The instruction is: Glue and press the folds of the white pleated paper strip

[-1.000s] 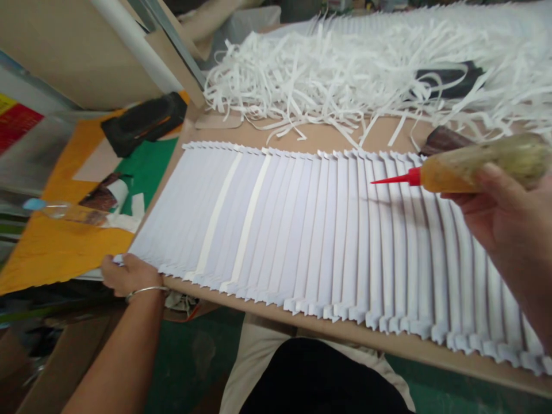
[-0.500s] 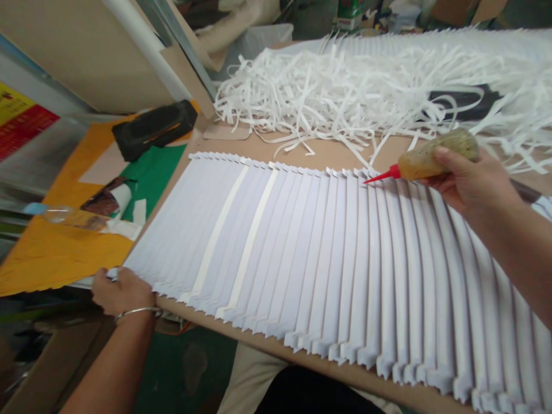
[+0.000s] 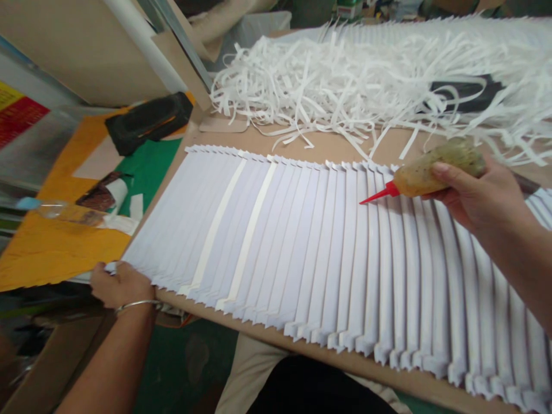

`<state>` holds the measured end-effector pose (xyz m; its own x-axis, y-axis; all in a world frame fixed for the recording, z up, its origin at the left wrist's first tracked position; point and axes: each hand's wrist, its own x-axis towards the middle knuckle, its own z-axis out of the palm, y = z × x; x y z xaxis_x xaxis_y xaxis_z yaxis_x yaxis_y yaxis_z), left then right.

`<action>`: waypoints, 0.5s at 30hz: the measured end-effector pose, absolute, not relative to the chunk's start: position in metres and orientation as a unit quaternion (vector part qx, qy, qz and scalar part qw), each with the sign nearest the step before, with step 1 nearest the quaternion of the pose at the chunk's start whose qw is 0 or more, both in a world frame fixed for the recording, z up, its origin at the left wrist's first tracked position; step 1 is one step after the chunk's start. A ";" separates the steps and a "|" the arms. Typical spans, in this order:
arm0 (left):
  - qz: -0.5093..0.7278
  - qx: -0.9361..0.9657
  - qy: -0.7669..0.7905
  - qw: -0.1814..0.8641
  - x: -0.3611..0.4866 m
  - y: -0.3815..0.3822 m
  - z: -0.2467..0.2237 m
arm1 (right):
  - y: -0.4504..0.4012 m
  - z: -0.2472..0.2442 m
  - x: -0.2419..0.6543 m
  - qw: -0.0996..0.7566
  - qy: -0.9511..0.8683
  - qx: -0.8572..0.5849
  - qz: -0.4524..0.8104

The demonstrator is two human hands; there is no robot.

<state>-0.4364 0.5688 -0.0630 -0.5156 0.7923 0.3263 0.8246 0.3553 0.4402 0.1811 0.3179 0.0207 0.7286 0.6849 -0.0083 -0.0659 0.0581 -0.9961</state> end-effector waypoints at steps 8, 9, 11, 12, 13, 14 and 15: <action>-0.300 -0.491 -0.818 0.015 -0.432 0.565 -0.063 | 0.274 0.030 0.138 0.687 -0.225 -0.636 0.269; -0.300 -0.491 -0.818 0.014 -0.433 0.565 -0.064 | 0.268 0.031 0.133 0.686 -0.222 -0.640 0.265; -0.299 -0.493 -0.817 0.013 -0.434 0.566 -0.066 | 0.256 0.032 0.123 0.678 -0.218 -0.652 0.259; -0.299 -0.494 -0.816 0.013 -0.435 0.567 -0.067 | 0.250 0.032 0.119 0.673 -0.219 -0.658 0.257; -0.299 -0.496 -0.815 0.013 -0.436 0.567 -0.068 | 0.242 0.032 0.115 0.665 -0.220 -0.666 0.257; -0.298 -0.499 -0.814 0.011 -0.437 0.568 -0.069 | 0.235 0.031 0.112 0.650 -0.225 -0.678 0.258; -0.298 -0.503 -0.812 0.009 -0.437 0.568 -0.070 | 0.227 0.031 0.109 0.629 -0.232 -0.696 0.257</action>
